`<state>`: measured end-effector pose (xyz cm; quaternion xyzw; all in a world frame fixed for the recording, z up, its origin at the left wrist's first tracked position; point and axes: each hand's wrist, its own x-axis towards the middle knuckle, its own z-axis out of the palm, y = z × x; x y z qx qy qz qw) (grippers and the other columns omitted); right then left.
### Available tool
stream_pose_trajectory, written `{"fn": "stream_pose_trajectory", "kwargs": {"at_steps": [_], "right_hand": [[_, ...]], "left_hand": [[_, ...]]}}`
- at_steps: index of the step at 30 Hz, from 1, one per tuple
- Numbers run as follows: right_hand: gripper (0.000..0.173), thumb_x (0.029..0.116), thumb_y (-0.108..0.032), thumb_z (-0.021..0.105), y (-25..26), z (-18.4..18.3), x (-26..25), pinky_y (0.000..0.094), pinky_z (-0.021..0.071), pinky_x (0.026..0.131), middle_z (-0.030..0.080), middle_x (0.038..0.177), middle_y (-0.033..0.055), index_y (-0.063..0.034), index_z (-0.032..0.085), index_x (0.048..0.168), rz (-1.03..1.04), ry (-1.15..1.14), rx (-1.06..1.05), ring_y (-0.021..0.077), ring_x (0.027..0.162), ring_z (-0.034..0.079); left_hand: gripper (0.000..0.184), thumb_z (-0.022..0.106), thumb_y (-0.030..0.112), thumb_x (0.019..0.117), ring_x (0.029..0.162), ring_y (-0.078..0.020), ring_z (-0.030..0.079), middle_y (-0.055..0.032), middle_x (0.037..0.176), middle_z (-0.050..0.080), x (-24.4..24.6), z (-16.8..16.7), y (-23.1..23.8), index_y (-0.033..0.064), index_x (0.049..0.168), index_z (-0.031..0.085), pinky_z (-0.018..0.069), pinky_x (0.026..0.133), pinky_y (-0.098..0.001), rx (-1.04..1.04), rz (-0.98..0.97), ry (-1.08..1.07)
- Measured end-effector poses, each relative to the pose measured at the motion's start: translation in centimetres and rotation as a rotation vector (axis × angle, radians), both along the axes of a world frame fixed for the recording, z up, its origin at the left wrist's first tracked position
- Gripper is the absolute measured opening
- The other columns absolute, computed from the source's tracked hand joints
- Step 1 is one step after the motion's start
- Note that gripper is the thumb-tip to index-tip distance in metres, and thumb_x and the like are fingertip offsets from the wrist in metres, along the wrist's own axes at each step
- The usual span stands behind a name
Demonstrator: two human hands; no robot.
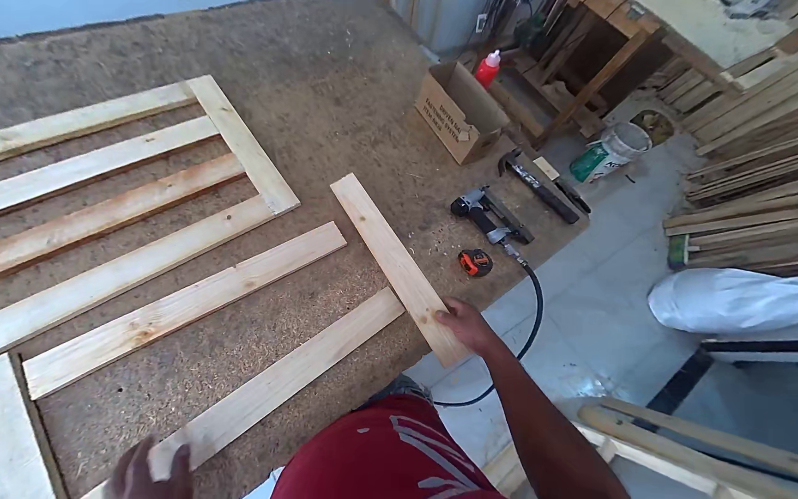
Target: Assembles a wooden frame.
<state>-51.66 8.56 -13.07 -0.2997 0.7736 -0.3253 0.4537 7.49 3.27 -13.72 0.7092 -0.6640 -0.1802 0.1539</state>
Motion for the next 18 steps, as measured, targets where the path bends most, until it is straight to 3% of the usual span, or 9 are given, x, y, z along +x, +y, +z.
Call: {"fn": "stream_pose_trajectory", "kwargs": {"at_steps": [2,4,9,13,16,18], "right_hand": [[0.042,0.1022,-0.021,0.064,-2.2,-0.1,-0.9,0.0521,0.0569,0.095,0.071,0.122,0.0153,-0.0108,0.059,0.143,0.053,0.103,0.007,0.0274,0.107,0.071],[0.043,0.1016,-0.028,0.064,-5.0,-1.2,-2.0,0.0557,0.0552,0.099,0.071,0.123,0.0128,-0.0142,0.060,0.142,0.102,0.219,0.027,0.0271,0.112,0.070],[0.044,0.1021,-0.027,0.061,-10.9,-2.5,-3.2,0.0530,0.0524,0.101,0.062,0.128,0.0171,-0.0145,0.061,0.144,0.302,0.471,0.023,0.0324,0.120,0.061],[0.055,0.0979,-0.037,0.067,-9.8,-2.7,-4.2,0.0539,0.0520,0.103,0.061,0.131,0.0187,-0.0087,0.058,0.144,0.352,0.459,0.053,0.0341,0.123,0.060],[0.088,0.0809,-0.052,0.083,-6.2,-2.5,-4.6,0.0566,0.0510,0.105,0.057,0.138,0.0197,-0.0073,0.050,0.150,0.421,0.402,0.079,0.0361,0.128,0.057],[0.102,0.0721,-0.051,0.091,-4.2,-2.7,-4.3,0.0567,0.0496,0.106,0.055,0.142,0.0204,-0.0061,0.047,0.152,0.499,0.420,0.064,0.0373,0.131,0.054]], "left_hand": [[0.064,0.072,0.039,0.0938,0.142,-0.0502,0.041,-0.0307,0.148,0.049,-5.9,0.4,-1.2,-0.0006,0.141,0.057,0.0346,0.117,-0.0652,0.054,-0.171,0.053],[0.066,0.076,0.042,0.0885,0.143,-0.0452,0.043,-0.0255,0.147,0.052,-12.0,0.3,-2.6,0.0046,0.141,0.060,0.0353,0.117,-0.0631,0.106,-0.321,0.034],[0.098,0.087,0.061,0.0705,0.142,-0.0369,0.044,-0.0152,0.151,0.051,-23.8,-1.4,-5.3,0.0128,0.148,0.053,0.0364,0.118,-0.0592,0.214,-0.572,-0.158],[0.100,0.091,0.055,0.0686,0.134,-0.0365,0.051,-0.0135,0.146,0.054,-27.8,-2.0,-5.9,0.0163,0.151,0.049,0.0413,0.111,-0.0604,0.270,-0.566,-0.286],[0.093,0.092,0.048,0.0701,0.130,-0.0385,0.053,-0.0145,0.142,0.057,-27.8,-2.6,-6.3,0.0157,0.148,0.054,0.0445,0.105,-0.0630,0.249,-0.539,-0.279],[0.090,0.093,0.046,0.0684,0.128,-0.0388,0.055,-0.0143,0.139,0.059,-27.7,-2.5,-6.0,0.0150,0.145,0.058,0.0457,0.103,-0.0624,0.236,-0.559,-0.261]]}}
